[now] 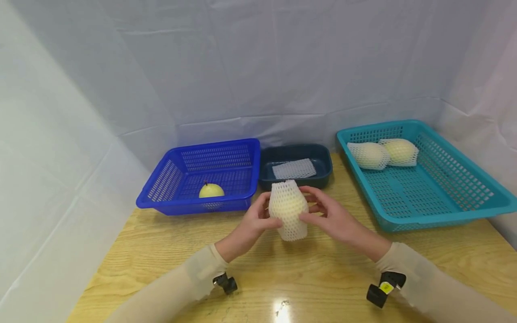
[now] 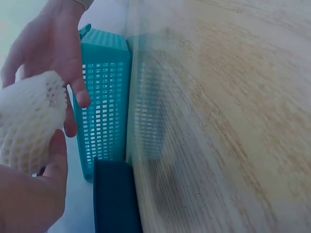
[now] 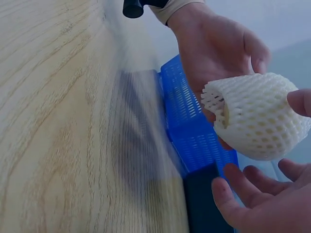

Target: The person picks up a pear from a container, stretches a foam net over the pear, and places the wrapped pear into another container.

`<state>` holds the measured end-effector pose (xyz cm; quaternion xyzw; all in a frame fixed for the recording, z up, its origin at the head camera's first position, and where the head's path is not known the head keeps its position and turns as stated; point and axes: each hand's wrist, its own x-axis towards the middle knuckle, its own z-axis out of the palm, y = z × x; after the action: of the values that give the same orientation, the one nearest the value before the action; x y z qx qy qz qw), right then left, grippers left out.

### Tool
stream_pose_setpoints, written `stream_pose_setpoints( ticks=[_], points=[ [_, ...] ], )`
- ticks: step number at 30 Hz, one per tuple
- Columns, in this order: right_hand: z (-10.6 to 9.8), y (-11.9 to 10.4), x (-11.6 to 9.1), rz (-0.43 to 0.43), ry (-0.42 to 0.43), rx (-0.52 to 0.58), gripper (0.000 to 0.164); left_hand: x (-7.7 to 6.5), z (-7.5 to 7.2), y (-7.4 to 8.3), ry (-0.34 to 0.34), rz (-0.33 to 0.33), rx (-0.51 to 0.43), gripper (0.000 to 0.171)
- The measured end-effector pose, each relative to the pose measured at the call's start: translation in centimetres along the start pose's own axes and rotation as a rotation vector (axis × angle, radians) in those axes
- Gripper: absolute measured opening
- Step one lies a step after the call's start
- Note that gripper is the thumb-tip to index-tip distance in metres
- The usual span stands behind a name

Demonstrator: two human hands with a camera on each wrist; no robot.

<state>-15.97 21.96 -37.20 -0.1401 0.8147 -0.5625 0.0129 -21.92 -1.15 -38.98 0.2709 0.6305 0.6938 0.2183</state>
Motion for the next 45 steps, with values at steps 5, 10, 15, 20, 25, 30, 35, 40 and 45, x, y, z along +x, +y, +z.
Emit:
stream_pose_setpoints(
  ticks=[5, 10, 15, 20, 25, 30, 35, 40, 45],
  points=[
    [-0.1, 0.0, -0.1, 0.01, -0.079, 0.118, 0.071, 0.1, 0.1, 0.0, -0.016, 0.021, -0.003, 0.065],
    [-0.2, -0.2, -0.4, 0.028, -0.072, 0.109, 0.069, 0.2, 0.3, -0.1, -0.024, 0.03, 0.031, 0.063],
    [-0.3, -0.3, -0.6, 0.066, 0.016, 0.031, 0.072, 0.3, 0.7, -0.1, 0.018, 0.038, 0.138, 0.06],
    [-0.2, -0.2, -0.7, 0.075, 0.091, -0.059, 0.074, 0.5, 1.2, -0.1, 0.043, 0.053, 0.191, 0.064],
    [-0.2, -0.1, -0.8, 0.082, 0.104, -0.126, 0.076, 0.6, 1.7, -0.1, 0.042, 0.04, 0.2, 0.069],
    [-0.3, -0.1, -0.9, 0.099, 0.095, -0.178, 0.078, 0.8, 2.2, -0.3, 0.026, 0.025, 0.186, 0.07],
    [-0.3, -0.1, -1.1, 0.131, 0.098, -0.143, 0.083, 1.0, 2.6, -0.4, -0.003, 0.025, 0.176, 0.069],
    [-0.7, -0.5, -1.2, 0.118, 0.12, -0.125, 0.081, 1.4, 3.1, -0.3, -0.028, 0.021, 0.15, 0.067],
    [-1.6, -1.4, -1.5, 0.122, 0.141, -0.191, 0.081, 2.1, 3.5, 0.0, -0.061, 0.011, 0.136, 0.068]
  ],
)
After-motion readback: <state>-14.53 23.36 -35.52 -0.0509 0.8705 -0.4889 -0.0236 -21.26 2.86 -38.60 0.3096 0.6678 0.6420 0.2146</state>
